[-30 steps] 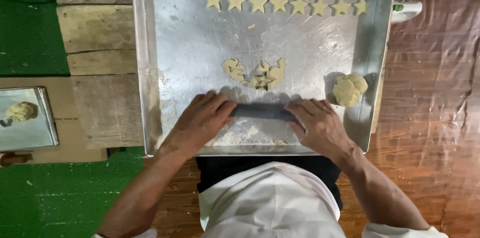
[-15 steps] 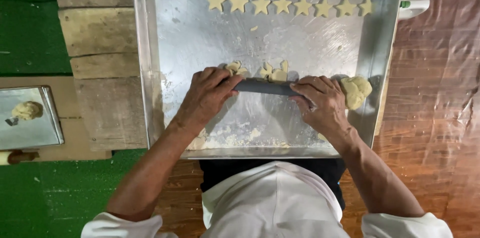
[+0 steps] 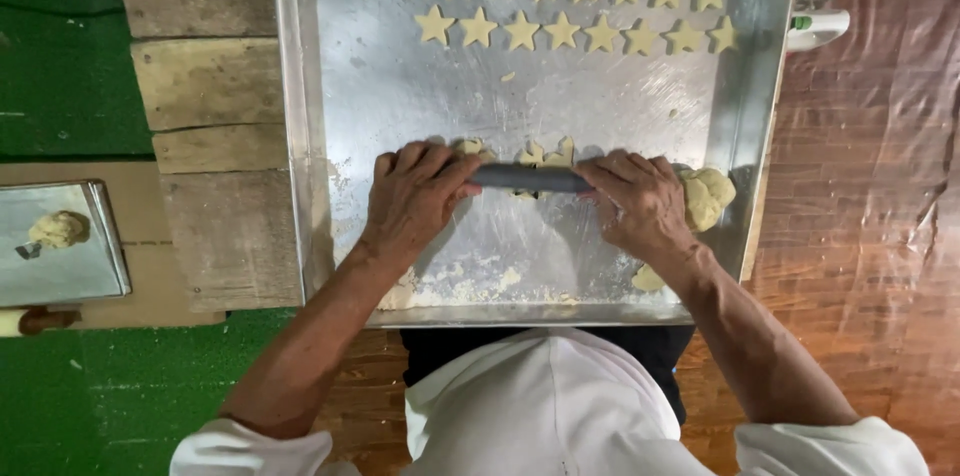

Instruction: Preparing dough by rolling it flat with a tool and cutting out star shapes using a cookie cutter on a metal tray.

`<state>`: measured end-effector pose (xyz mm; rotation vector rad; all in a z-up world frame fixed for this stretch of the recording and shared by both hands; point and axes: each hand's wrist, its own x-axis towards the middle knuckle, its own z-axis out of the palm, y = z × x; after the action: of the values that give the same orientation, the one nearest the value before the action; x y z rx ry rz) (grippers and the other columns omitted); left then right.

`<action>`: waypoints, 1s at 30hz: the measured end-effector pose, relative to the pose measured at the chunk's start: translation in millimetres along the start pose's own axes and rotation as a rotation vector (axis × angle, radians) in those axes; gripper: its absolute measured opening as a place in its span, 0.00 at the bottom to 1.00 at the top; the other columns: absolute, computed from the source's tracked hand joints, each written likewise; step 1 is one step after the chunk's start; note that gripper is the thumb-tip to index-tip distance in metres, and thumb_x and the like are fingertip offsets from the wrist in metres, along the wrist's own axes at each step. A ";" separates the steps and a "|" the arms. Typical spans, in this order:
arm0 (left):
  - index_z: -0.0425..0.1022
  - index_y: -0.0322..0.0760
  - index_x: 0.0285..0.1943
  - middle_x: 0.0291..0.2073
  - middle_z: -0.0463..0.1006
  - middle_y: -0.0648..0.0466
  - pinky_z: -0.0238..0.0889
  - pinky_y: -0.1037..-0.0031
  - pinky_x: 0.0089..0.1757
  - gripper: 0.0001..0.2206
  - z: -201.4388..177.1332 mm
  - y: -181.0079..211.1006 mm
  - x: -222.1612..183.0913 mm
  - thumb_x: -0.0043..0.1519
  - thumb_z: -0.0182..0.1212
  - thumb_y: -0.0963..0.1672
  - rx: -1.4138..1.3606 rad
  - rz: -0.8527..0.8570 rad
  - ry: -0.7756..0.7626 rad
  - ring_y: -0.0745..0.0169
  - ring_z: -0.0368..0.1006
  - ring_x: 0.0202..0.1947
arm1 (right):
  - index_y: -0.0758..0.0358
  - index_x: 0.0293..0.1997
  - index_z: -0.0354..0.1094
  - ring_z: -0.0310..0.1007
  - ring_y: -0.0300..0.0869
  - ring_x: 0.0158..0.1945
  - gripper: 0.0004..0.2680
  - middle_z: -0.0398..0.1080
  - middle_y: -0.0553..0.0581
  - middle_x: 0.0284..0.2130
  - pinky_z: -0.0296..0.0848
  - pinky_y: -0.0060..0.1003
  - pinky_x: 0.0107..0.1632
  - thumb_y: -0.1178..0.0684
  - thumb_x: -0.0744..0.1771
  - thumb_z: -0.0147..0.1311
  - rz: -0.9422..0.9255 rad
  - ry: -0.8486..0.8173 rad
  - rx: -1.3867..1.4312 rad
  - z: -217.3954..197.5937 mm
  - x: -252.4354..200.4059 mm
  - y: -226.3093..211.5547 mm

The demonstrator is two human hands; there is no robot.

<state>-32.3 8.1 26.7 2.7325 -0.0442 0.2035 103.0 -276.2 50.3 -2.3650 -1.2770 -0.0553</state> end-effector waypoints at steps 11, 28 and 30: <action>0.72 0.52 0.50 0.37 0.70 0.57 0.56 0.58 0.44 0.18 11.1 2.2 5.2 0.72 0.38 0.57 0.210 -0.011 0.013 0.53 0.67 0.43 | 0.53 0.48 0.77 0.75 0.50 0.43 0.08 0.76 0.52 0.38 0.66 0.44 0.43 0.52 0.69 0.51 0.013 -0.018 -0.017 7.3 -8.5 13.3; 0.58 0.49 0.66 0.55 0.61 0.55 0.51 0.57 0.51 0.14 -2.3 35.2 -29.0 0.73 0.48 0.48 0.234 -0.070 -0.174 0.53 0.61 0.56 | 0.43 0.45 0.80 0.70 0.42 0.43 0.05 0.75 0.41 0.41 0.53 0.39 0.45 0.44 0.66 0.63 0.120 0.217 0.034 25.3 -39.0 -2.8; 0.57 0.50 0.70 0.59 0.59 0.51 0.52 0.55 0.51 0.19 8.5 31.6 -37.1 0.72 0.47 0.52 0.293 -0.033 -0.085 0.51 0.61 0.58 | 0.45 0.41 0.80 0.70 0.42 0.42 0.04 0.75 0.42 0.39 0.53 0.39 0.47 0.48 0.65 0.66 0.142 0.231 0.066 22.1 -38.7 -8.4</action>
<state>-69.8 -24.2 25.7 3.0302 0.0084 0.0905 70.3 -293.7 24.1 -2.3088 -0.9862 -0.2314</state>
